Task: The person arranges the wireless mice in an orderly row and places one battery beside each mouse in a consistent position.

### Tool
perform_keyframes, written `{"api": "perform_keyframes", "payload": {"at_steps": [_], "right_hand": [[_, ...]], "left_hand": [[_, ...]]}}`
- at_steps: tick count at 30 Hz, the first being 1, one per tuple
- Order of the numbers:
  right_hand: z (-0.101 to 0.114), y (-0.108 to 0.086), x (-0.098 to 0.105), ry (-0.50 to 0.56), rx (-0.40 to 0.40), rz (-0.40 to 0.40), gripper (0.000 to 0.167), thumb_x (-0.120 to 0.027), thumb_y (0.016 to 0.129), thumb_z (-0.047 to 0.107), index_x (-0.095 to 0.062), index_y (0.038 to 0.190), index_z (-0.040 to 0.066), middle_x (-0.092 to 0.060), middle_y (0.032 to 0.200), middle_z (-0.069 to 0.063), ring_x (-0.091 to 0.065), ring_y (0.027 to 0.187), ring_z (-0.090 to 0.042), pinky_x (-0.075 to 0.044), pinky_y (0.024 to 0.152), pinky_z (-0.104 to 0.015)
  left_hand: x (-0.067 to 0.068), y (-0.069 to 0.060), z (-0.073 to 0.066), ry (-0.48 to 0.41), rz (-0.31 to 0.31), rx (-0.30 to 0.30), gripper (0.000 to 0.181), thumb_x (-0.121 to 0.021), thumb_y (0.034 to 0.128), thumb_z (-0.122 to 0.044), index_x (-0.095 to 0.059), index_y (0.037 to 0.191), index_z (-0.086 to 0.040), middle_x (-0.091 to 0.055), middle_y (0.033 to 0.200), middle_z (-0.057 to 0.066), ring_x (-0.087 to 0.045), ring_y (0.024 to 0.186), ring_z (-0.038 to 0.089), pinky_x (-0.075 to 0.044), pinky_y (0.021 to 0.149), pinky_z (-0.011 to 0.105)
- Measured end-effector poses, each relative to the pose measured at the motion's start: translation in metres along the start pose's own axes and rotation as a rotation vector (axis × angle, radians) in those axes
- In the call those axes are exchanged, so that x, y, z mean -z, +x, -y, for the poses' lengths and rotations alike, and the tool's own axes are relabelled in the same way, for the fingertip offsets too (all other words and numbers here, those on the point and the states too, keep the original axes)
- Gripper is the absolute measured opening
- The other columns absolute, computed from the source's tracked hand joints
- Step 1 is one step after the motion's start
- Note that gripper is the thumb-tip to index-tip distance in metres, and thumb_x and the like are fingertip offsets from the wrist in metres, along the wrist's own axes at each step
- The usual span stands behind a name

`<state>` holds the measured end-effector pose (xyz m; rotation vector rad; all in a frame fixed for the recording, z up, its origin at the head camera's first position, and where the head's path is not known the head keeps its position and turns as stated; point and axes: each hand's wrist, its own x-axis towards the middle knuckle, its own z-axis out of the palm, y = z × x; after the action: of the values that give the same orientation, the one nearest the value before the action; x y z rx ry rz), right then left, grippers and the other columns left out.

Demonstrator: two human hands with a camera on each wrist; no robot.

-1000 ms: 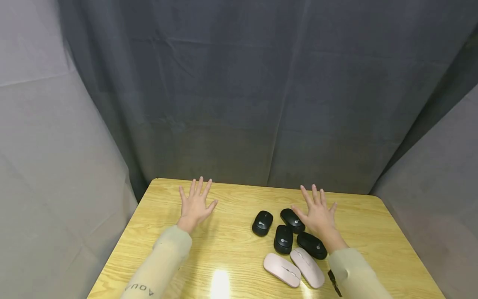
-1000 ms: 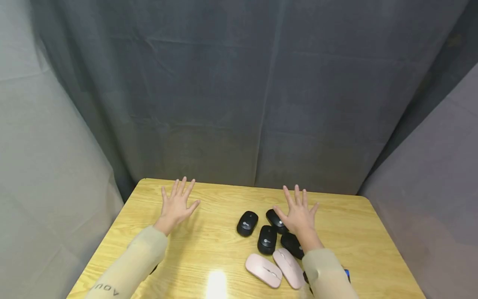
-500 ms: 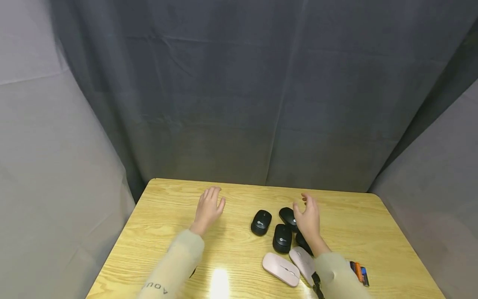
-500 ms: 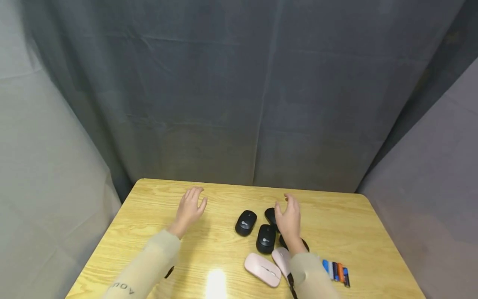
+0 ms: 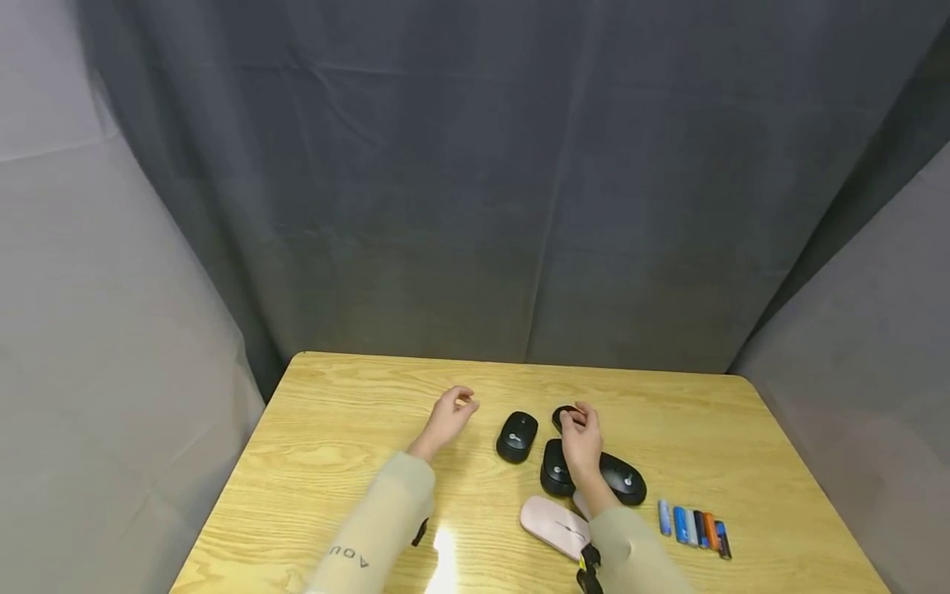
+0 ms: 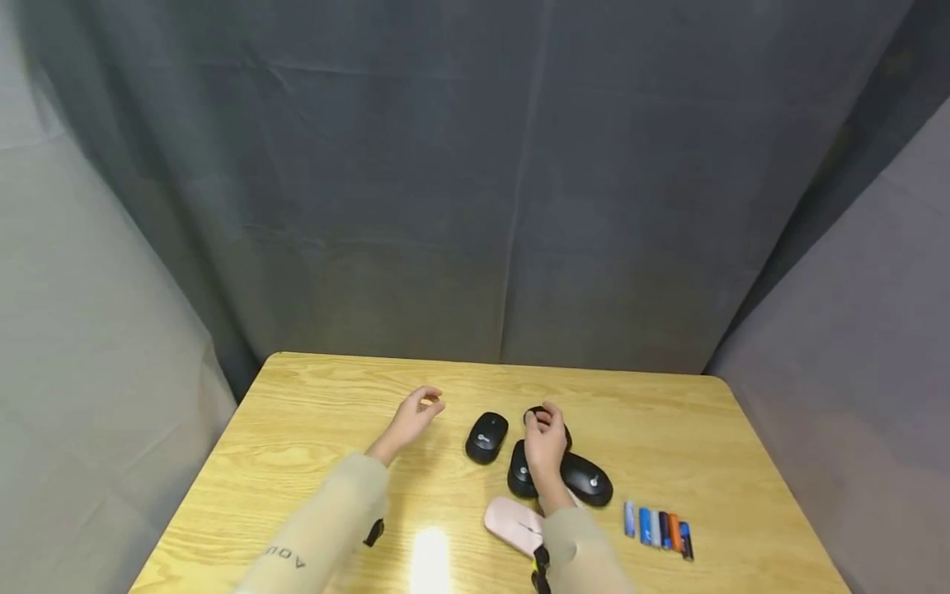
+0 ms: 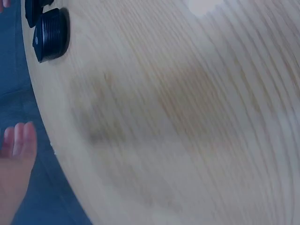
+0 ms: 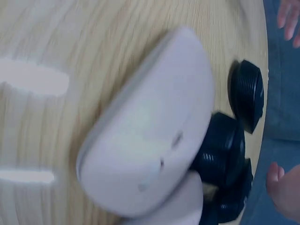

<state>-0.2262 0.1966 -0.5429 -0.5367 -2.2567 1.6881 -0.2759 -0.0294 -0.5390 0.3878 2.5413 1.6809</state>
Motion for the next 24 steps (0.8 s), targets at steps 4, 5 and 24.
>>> {"api": "perform_keyframes", "payload": {"at_steps": [4, 5, 24], "right_hand": [[-0.003, -0.006, -0.01, 0.015, -0.056, 0.074, 0.047, -0.041, 0.097, 0.028, -0.033, 0.137, 0.005, -0.046, 0.122, -0.017, -0.047, 0.109, -0.031, -0.042, 0.088, -0.044], [-0.003, -0.007, -0.012, 0.03, -0.065, 0.088, 0.047, -0.04, 0.097, 0.027, -0.032, 0.138, 0.005, -0.045, 0.123, -0.018, -0.047, 0.111, -0.032, -0.042, 0.089, -0.045], [-0.004, -0.022, -0.042, -0.002, -0.192, 0.148, 0.05, -0.041, 0.092, 0.006, -0.029, 0.139, -0.004, -0.044, 0.127, -0.028, -0.057, 0.095, -0.032, -0.047, 0.082, -0.035]], "left_hand": [[-0.01, -0.001, 0.008, -0.086, 0.052, 0.089, 0.035, -0.048, 0.0951, -0.021, -0.05, 0.122, 0.002, -0.054, 0.109, 0.016, -0.055, 0.097, 0.032, -0.049, 0.075, 0.038], [-0.012, -0.002, 0.009, -0.117, 0.062, 0.111, 0.036, -0.047, 0.0952, -0.021, -0.049, 0.123, 0.002, -0.054, 0.11, 0.017, -0.055, 0.099, 0.035, -0.049, 0.077, 0.04], [-0.042, -0.012, -0.009, -0.362, 0.141, 0.336, 0.051, -0.042, 0.096, -0.024, -0.032, 0.135, 0.008, -0.042, 0.129, 0.031, -0.042, 0.118, 0.045, -0.041, 0.09, 0.056]]}}
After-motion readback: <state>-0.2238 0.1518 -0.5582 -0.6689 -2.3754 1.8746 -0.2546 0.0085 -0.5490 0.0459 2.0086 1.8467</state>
